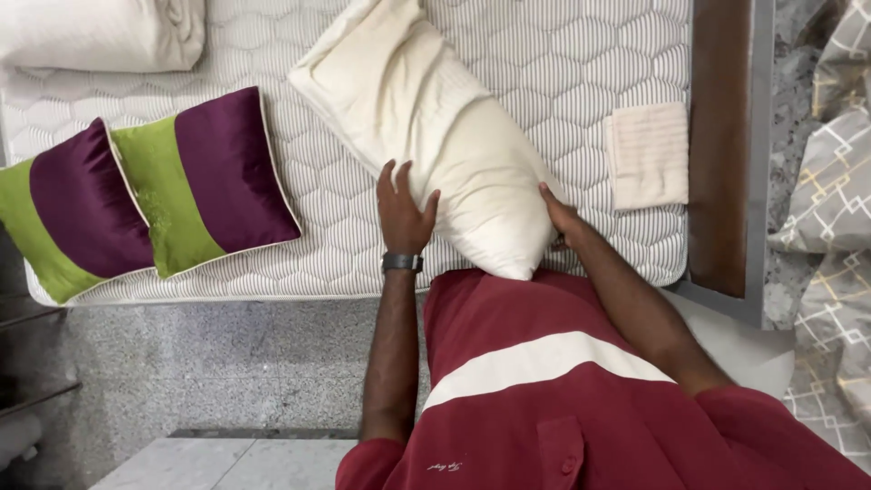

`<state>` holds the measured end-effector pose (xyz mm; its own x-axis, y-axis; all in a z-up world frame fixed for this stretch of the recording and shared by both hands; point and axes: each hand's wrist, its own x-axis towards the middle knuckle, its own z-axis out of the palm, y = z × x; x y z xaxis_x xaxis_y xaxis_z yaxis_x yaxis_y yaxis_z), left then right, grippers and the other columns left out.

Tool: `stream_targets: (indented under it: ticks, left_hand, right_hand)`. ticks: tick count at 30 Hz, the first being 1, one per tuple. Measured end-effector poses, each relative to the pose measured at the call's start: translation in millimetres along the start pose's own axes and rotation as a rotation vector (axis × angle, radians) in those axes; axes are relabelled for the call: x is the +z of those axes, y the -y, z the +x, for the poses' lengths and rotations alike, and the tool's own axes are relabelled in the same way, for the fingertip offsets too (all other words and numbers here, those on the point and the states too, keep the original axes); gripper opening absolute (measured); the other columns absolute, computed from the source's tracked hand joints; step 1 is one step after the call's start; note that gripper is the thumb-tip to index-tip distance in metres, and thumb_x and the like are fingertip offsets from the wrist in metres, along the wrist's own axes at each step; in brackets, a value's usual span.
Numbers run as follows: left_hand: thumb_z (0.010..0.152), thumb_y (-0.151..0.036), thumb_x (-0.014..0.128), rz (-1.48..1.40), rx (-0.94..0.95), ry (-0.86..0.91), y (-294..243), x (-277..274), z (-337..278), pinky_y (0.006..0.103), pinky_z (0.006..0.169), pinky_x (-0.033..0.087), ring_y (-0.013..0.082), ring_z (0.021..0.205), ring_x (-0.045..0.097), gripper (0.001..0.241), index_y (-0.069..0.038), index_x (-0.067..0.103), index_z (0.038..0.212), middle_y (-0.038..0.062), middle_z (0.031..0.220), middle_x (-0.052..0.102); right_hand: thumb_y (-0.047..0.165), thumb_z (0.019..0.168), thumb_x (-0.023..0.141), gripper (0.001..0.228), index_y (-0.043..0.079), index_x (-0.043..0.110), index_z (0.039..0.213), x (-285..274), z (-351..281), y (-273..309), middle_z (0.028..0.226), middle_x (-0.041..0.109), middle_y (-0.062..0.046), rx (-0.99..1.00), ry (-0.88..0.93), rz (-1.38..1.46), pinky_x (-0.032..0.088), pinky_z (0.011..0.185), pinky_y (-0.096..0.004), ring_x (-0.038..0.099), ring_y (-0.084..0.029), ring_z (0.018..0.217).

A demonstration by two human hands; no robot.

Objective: The person inserts a white pillow into a white pillowcase on a bed, smoothing the fabric and adjusting the corners to fit. They repeat this process with a second pillow, ensuring the cases are properly aligned and the pillows are fully enclosed.

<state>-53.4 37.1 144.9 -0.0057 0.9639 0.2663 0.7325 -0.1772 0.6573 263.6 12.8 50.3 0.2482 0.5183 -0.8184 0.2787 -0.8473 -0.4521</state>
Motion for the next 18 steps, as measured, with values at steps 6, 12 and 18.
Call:
stream_targets:
  ticks: [6,12,18]
  left_hand:
    - [0.089,-0.032,0.078,0.247,-0.007,0.078,29.1,39.8,21.3,0.0527,0.095,0.051,0.0417,0.123,0.054,0.069,-0.002,0.049,0.144,0.025,0.142,0.051]
    - [0.091,-0.019,0.071,0.498,-0.116,0.102,62.7,50.3,59.9,0.0463,0.069,0.056,0.0338,0.095,0.061,0.044,-0.006,0.06,0.132,0.018,0.12,0.058]
    - [0.095,-0.005,0.059,0.423,-0.084,0.045,91.8,64.8,92.4,0.0461,0.073,0.053,0.0329,0.089,0.062,0.014,-0.004,0.067,0.107,0.013,0.1,0.066]
  right_hand:
    - [0.059,0.087,0.067,0.092,-0.004,0.041,0.149,-5.4,-2.8,-6.9,0.147,0.054,-0.022,0.122,0.06,0.298,0.044,0.111,-0.048,0.054,-0.034,0.133]
    - [0.026,0.085,0.08,0.06,-0.004,0.06,0.132,-16.6,-89.5,33.7,0.117,0.074,-0.019,-0.32,0.006,0.437,0.062,0.089,-0.042,0.074,-0.028,0.101]
    - [0.039,0.09,0.075,0.054,0.001,0.066,0.128,8.8,-159.3,46.8,0.098,0.078,-0.017,-0.757,0.206,-0.193,0.06,0.079,-0.04,0.076,-0.024,0.087]
